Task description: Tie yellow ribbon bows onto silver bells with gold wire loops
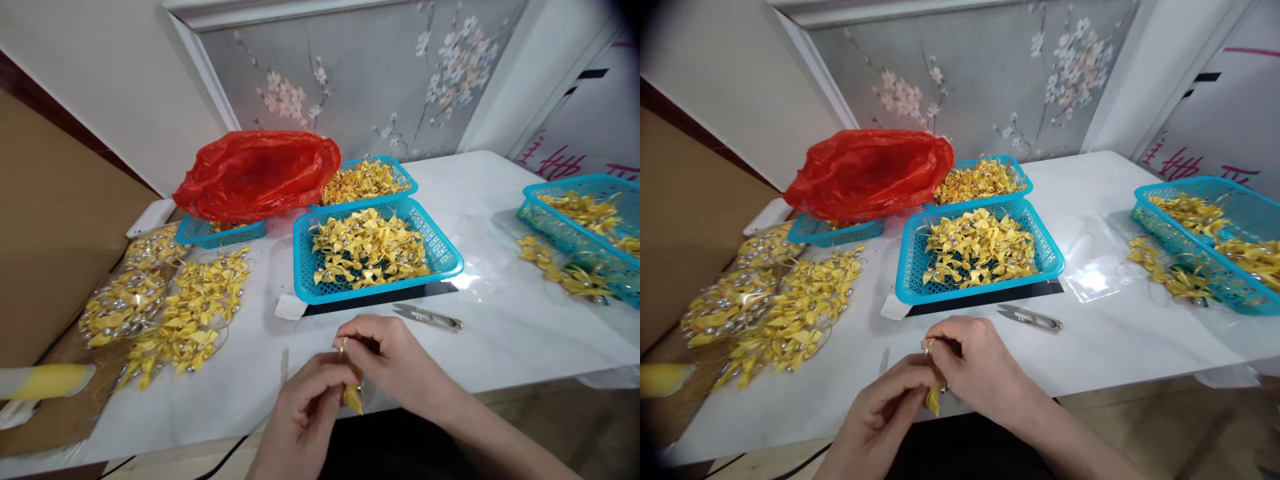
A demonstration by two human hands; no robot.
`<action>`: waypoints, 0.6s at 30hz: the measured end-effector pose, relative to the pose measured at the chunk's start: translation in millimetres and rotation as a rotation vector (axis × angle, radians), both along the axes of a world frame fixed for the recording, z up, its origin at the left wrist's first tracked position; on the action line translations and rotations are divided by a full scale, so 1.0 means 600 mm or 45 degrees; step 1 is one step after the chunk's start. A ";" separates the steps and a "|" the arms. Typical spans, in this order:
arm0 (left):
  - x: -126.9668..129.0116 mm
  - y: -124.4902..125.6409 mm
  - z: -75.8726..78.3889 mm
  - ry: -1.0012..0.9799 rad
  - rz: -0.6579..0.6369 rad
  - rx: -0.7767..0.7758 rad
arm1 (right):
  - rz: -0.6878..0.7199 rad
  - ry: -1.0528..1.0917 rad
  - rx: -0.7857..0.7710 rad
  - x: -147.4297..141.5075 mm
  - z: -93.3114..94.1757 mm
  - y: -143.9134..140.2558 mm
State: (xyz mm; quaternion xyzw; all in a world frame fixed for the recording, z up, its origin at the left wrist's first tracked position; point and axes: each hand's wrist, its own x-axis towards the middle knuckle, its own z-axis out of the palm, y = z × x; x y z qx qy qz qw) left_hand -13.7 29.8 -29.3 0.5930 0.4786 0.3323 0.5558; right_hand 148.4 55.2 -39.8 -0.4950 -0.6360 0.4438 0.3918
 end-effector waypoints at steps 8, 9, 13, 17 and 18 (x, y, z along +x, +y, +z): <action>0.002 0.015 0.012 0.098 -0.073 -0.041 | 0.099 0.033 0.055 0.027 0.023 -0.013; 0.002 0.016 0.009 0.084 -0.054 -0.052 | 0.091 0.064 0.053 0.037 0.026 -0.017; -0.002 0.014 -0.011 0.053 0.071 0.061 | -0.045 0.334 0.064 0.081 0.037 -0.038; -0.009 0.014 -0.025 0.149 0.130 0.193 | -0.284 0.463 0.183 0.109 0.063 -0.054; -0.011 0.015 -0.025 0.175 0.133 0.219 | -0.366 0.464 0.215 0.112 0.071 -0.055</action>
